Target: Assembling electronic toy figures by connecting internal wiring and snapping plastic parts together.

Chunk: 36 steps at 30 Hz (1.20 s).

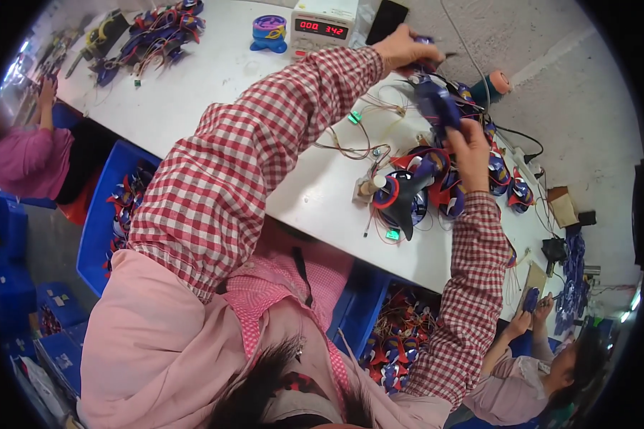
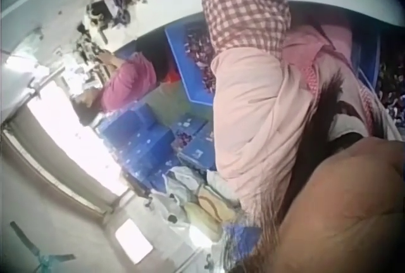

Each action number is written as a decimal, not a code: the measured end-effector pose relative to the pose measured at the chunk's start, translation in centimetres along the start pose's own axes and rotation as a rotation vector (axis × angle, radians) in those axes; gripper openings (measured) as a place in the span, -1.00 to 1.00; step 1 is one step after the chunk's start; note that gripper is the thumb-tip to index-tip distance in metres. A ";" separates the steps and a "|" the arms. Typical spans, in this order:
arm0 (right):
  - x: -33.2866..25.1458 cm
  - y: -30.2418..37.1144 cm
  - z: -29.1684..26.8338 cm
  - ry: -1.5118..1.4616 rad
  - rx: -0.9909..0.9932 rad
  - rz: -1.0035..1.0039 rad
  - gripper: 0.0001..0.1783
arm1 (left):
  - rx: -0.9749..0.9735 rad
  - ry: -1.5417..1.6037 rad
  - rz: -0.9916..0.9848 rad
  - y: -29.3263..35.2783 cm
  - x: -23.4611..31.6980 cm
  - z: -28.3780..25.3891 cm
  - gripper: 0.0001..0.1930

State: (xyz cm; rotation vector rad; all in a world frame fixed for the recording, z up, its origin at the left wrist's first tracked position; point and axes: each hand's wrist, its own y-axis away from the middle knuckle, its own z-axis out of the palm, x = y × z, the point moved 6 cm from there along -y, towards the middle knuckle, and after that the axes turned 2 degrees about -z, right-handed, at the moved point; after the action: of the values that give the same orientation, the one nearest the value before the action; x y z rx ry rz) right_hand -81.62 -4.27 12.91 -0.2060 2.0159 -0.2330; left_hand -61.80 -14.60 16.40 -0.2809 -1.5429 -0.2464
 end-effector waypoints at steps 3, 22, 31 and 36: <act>-1.2 -0.5 -2.7 -0.139 0.080 -0.021 -0.77 | 0.078 0.130 0.139 1.8 4.3 -2.2 -0.21; -16.3 7.1 -4.3 -0.435 -0.139 -0.098 -0.92 | 0.330 -0.114 0.685 28.8 20.5 -18.8 -0.29; -19.2 17.2 9.2 0.234 -0.332 -0.314 -0.83 | 0.406 -0.430 0.473 36.8 11.2 -21.2 -0.22; -18.6 19.7 17.4 0.754 -0.175 -0.798 -0.76 | 0.466 -0.496 0.592 34.0 -0.3 -27.1 -0.09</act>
State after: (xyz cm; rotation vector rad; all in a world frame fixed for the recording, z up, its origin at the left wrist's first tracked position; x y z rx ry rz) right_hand -58.69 18.11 16.46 -1.1849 2.5968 -0.7158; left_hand -24.97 8.53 15.10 -0.4320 -1.8671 0.6872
